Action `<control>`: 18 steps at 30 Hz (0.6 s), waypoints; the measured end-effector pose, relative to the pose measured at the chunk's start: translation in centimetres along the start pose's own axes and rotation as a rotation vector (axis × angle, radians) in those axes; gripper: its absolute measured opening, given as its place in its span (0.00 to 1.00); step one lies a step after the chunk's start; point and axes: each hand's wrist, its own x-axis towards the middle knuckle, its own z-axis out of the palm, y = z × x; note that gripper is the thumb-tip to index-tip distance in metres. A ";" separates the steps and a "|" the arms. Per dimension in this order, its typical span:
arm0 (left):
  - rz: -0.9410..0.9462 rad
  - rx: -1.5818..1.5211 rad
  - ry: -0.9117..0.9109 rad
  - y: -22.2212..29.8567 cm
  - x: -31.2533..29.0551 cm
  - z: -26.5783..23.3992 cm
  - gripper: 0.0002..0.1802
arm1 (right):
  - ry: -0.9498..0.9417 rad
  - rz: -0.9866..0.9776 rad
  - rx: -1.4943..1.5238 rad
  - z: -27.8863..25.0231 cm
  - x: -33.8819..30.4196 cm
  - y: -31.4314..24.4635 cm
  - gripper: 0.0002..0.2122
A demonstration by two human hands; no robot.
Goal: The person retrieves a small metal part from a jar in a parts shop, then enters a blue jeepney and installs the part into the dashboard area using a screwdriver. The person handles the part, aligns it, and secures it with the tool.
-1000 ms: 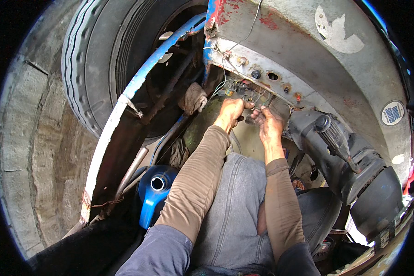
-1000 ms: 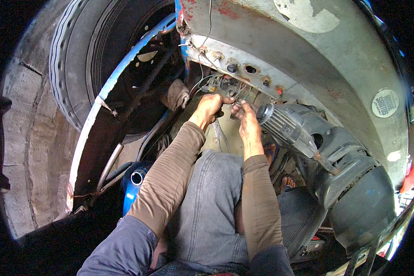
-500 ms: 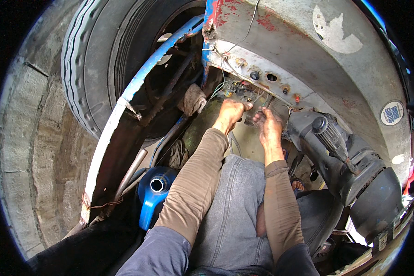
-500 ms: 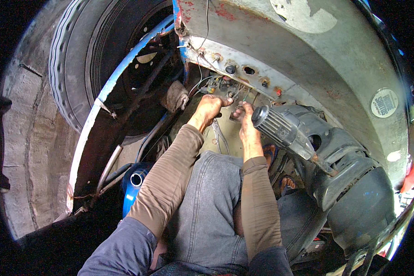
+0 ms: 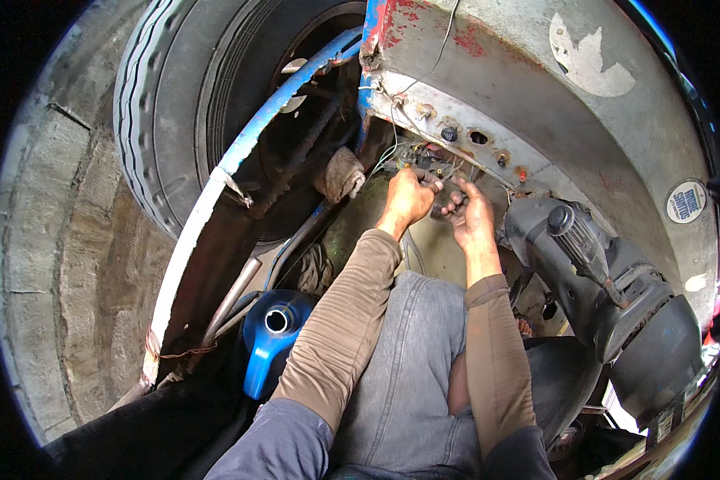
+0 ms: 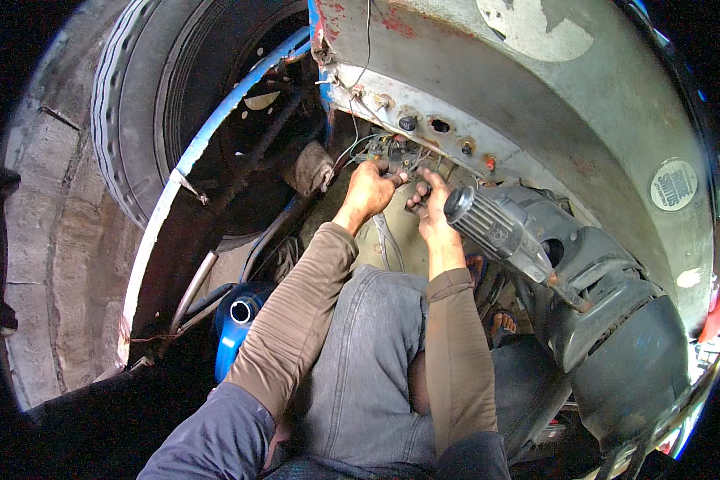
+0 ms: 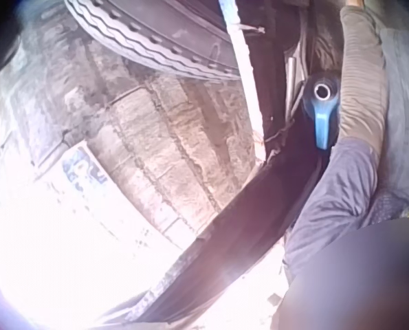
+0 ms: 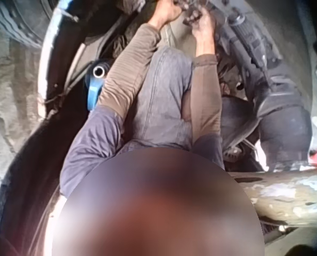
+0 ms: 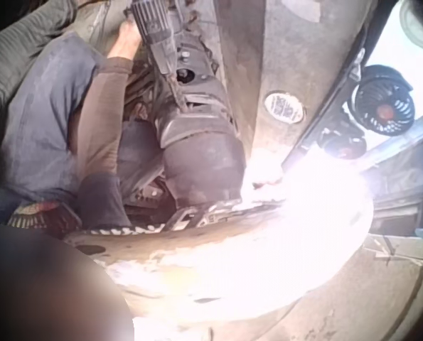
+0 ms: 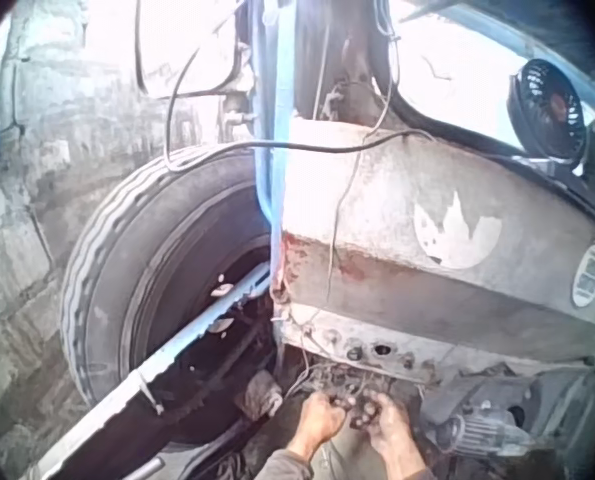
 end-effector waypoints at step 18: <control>0.081 -0.167 0.033 -0.2 0.0 -0.1 0.14 | -0.115 -0.070 0.050 -3.2 -0.6 0.3 0.14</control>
